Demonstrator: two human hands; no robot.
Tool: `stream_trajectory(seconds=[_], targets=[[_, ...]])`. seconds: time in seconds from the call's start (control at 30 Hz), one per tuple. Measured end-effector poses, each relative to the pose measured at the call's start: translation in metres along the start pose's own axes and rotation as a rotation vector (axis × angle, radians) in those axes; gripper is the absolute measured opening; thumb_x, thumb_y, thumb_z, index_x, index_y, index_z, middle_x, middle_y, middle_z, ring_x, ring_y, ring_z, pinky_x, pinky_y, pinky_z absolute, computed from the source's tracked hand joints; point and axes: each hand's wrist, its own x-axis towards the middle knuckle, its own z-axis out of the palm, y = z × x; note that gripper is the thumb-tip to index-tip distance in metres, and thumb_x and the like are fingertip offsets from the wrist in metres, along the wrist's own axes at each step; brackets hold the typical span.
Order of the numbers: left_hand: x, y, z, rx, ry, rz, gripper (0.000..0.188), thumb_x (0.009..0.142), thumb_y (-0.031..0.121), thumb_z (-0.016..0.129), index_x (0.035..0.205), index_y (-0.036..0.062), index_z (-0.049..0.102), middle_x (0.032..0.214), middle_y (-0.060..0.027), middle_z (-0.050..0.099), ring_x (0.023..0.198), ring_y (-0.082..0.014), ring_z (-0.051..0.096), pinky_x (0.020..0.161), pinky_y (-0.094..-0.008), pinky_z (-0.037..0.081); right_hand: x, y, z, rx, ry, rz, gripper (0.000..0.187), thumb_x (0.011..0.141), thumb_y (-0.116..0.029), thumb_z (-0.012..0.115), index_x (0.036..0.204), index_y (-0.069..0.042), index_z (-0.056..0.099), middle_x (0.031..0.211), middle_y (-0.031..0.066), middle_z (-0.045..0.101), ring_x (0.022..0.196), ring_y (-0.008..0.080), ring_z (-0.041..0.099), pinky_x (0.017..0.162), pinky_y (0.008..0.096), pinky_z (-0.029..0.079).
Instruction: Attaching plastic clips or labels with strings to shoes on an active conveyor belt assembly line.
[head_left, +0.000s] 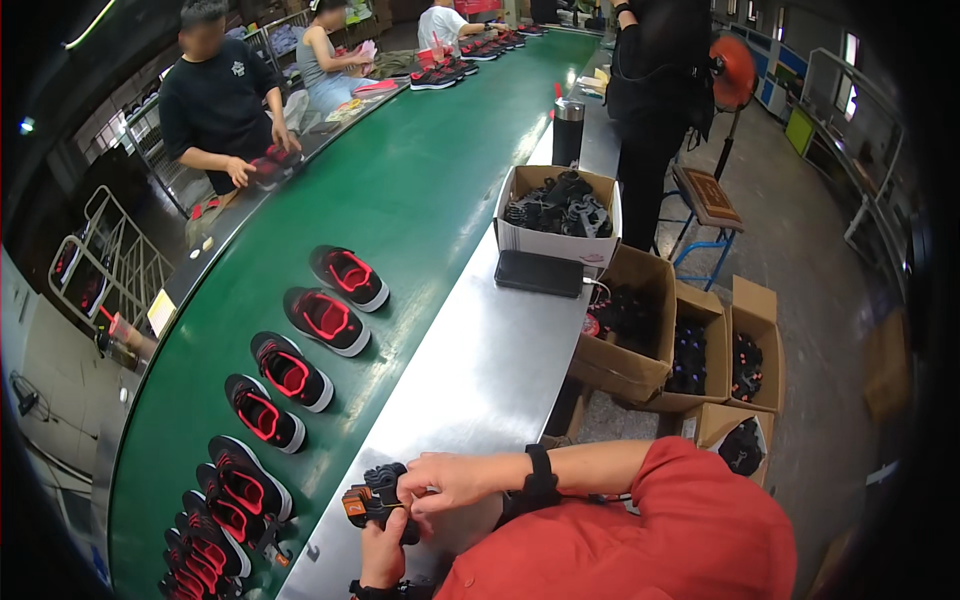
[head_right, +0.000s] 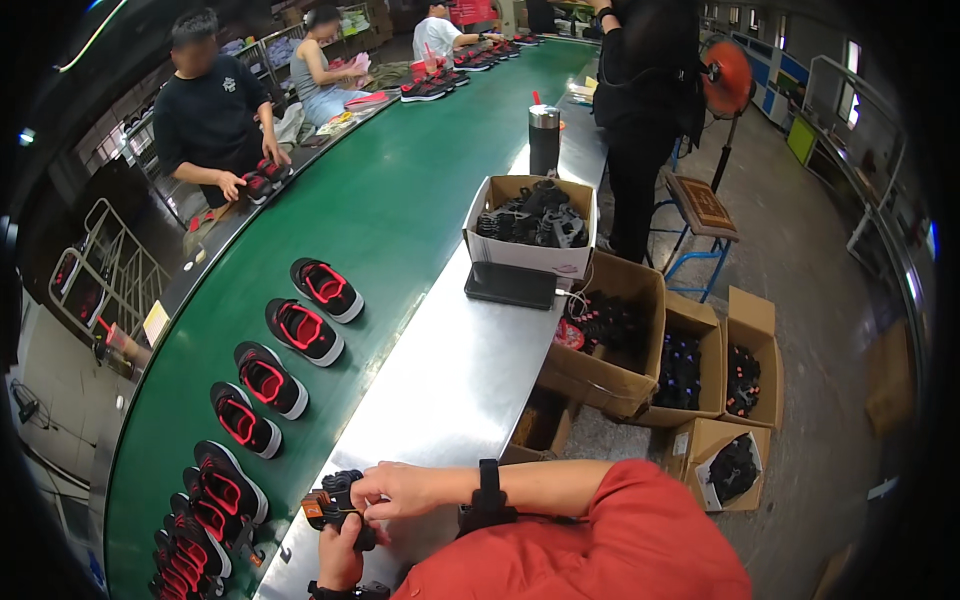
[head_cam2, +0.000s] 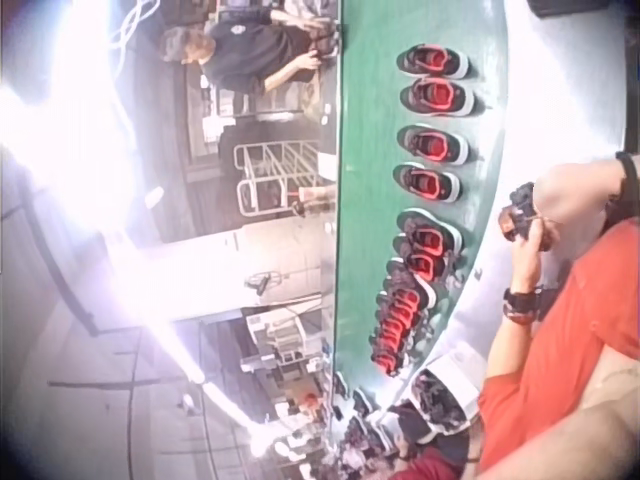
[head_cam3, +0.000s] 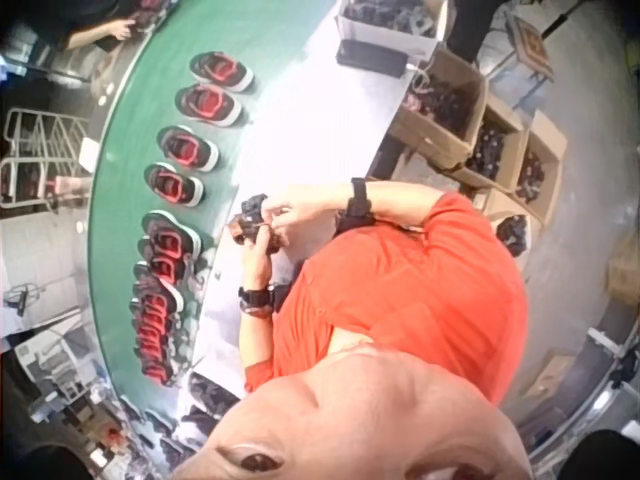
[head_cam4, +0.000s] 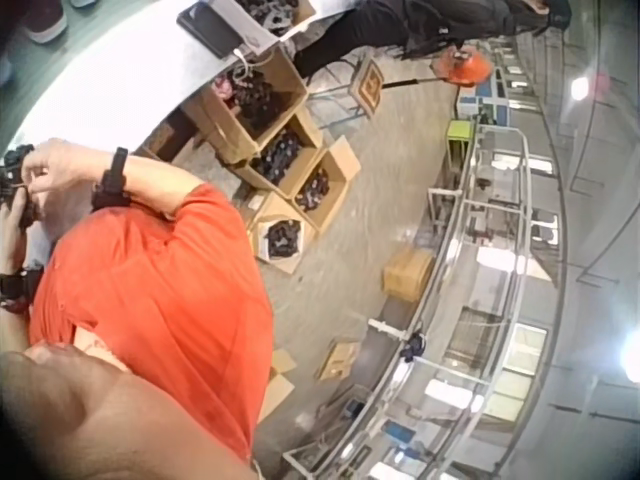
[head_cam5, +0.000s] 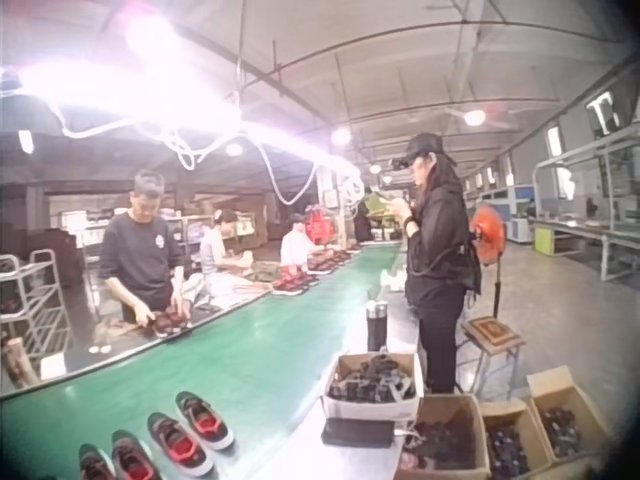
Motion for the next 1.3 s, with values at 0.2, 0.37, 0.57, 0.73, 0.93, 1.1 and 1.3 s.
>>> stream_trajectory(seconds=[0.2, 0.37, 0.57, 0.73, 0.93, 1.1, 1.3], targets=[[-0.003, 0.005, 0.006, 0.89, -0.11, 0.045, 0.03, 0.083, 0.023, 0.073, 0.099, -0.0006, 0.061, 0.069, -0.0081, 0.065, 0.061, -0.0221, 0.065, 0.057, -0.0335, 0.05, -0.016, 0.008, 0.005, 0.319, 0.283, 0.235, 0.018, 0.088, -0.021, 0.062, 0.094, -0.006, 0.07, 0.077, 0.0034, 0.067, 0.072, 0.0117, 0.059, 0.066, 0.0282, 0.047], [-0.002, 0.007, 0.03, 1.11, -0.139, 0.439, 0.043, 0.075, 0.016, 0.08, 0.109, -0.001, 0.06, 0.086, -0.0156, 0.068, 0.075, -0.033, 0.068, 0.067, -0.0364, 0.053, -0.033, 0.024, 0.002, 0.593, 0.545, 0.396, 0.019, 0.095, -0.019, 0.057, 0.102, -0.004, 0.068, 0.098, -0.0015, 0.067, 0.091, 0.0068, 0.057, 0.082, 0.0248, 0.045], [0.013, -0.005, 0.037, 0.591, 0.054, 0.319, 0.034, 0.078, 0.001, 0.073, 0.107, 0.0001, 0.056, 0.087, -0.007, 0.063, 0.08, -0.0178, 0.062, 0.075, -0.0298, 0.05, -0.115, 0.028, -0.058, 0.698, 0.929, -0.044, 0.012, 0.095, -0.015, 0.057, 0.085, -0.008, 0.06, 0.084, -0.0002, 0.054, 0.077, 0.0097, 0.051, 0.073, 0.0246, 0.043], [0.021, -0.01, 0.031, 0.319, 0.038, 0.13, 0.022, 0.087, 0.006, 0.068, 0.103, 0.0054, 0.053, 0.084, -0.0026, 0.062, 0.071, -0.0094, 0.058, 0.063, -0.024, 0.048, -0.203, 0.093, -0.09, 0.585, 1.398, 0.284, 0.015, 0.09, -0.013, 0.057, 0.076, -0.011, 0.053, 0.066, -0.003, 0.047, 0.06, 0.0072, 0.044, 0.055, 0.022, 0.036], [0.027, -0.009, 0.033, 0.348, 0.026, 0.073, 0.018, 0.087, 0.006, 0.068, 0.101, 0.006, 0.055, 0.083, -0.0008, 0.061, 0.07, -0.0077, 0.056, 0.062, -0.023, 0.046, -0.256, 0.236, -0.078, 0.137, 1.507, 0.847, 0.024, 0.097, -0.029, 0.053, 0.094, -0.006, 0.06, 0.079, 0.003, 0.056, 0.067, 0.0141, 0.052, 0.06, 0.0298, 0.043], [0.022, -0.015, 0.019, 0.318, 0.137, 0.054, 0.026, 0.086, 0.009, 0.071, 0.109, 0.0052, 0.06, 0.089, 0.0012, 0.063, 0.077, -0.0065, 0.057, 0.068, -0.0231, 0.048, -0.194, 0.137, -0.089, -0.013, 1.364, 0.551, 0.022, 0.098, -0.016, 0.051, 0.109, 0.0, 0.061, 0.097, 0.0073, 0.067, 0.091, 0.0139, 0.061, 0.077, 0.0289, 0.048], [0.05, -0.024, 0.023, 0.399, -0.041, 0.54, 0.051, 0.078, -0.002, 0.072, 0.124, 0.0036, 0.051, 0.141, -0.0137, 0.043, 0.123, -0.0241, 0.051, 0.1, -0.0344, 0.044, -0.072, 0.017, -0.025, 0.33, 0.216, 0.378, 0.05, 0.098, -0.011, 0.05, 0.145, -0.003, 0.036, 0.134, 0.0112, 0.052, 0.117, 0.0158, 0.051, 0.1, 0.0308, 0.042]])
